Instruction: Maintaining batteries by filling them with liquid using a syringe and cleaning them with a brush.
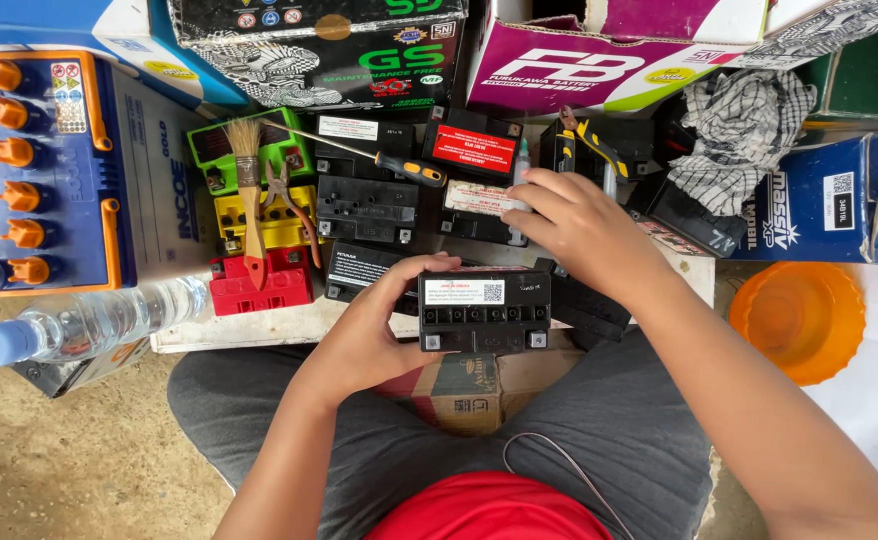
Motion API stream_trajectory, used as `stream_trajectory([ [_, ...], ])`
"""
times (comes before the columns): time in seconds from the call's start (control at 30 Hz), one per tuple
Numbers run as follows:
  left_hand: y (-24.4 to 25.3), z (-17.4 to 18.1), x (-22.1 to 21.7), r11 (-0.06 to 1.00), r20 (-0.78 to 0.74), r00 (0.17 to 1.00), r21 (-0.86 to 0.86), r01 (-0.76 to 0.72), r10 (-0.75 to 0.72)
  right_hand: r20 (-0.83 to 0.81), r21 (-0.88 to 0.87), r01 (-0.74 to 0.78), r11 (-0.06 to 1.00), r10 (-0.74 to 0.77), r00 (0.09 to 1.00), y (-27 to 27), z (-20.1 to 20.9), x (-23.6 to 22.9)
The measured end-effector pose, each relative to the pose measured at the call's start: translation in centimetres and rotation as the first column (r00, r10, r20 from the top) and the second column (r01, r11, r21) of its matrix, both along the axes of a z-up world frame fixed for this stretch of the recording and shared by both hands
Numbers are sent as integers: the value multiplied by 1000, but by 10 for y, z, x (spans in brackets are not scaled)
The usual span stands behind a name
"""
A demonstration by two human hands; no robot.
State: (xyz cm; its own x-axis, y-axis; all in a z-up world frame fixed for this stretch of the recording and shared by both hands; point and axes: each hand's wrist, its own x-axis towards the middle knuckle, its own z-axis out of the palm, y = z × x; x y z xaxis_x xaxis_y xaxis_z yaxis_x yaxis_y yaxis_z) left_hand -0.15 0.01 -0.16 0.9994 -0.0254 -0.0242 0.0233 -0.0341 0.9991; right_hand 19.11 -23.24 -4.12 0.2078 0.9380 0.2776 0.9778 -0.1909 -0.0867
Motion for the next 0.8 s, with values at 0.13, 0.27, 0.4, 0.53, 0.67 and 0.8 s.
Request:
stream_trajectory([
  [0.13, -1, -5, 0, 1000, 3, 1000, -19, -8, 8, -125, 122, -4, 992, 19, 992, 1, 20, -5],
  [0.27, 2, 0, -1, 998, -25, 999, 53, 32, -31, -346, 556, 315, 769, -130, 929, 1, 74, -39],
  [0.4, 2, 3, -1, 995, -84, 994, 62, 79, -74, -681, 677, 616, 403, 26, 732, -11, 97, -74],
  [0.53, 2, 4, -3, 996, -80, 995, 50, 72, -68, -845, 532, 787, 312, 241, 477, -15, 123, -99],
  [0.67, 2, 1, -4, 994, -73, 995, 76, 80, -75, -826, 448, 813, 372, 521, 216, -1, 136, -106],
  [0.8, 2, -7, -5, 995, -36, 996, 46, 85, -83, -820, 425, 802, 419, 553, 146, 24, 145, -107],
])
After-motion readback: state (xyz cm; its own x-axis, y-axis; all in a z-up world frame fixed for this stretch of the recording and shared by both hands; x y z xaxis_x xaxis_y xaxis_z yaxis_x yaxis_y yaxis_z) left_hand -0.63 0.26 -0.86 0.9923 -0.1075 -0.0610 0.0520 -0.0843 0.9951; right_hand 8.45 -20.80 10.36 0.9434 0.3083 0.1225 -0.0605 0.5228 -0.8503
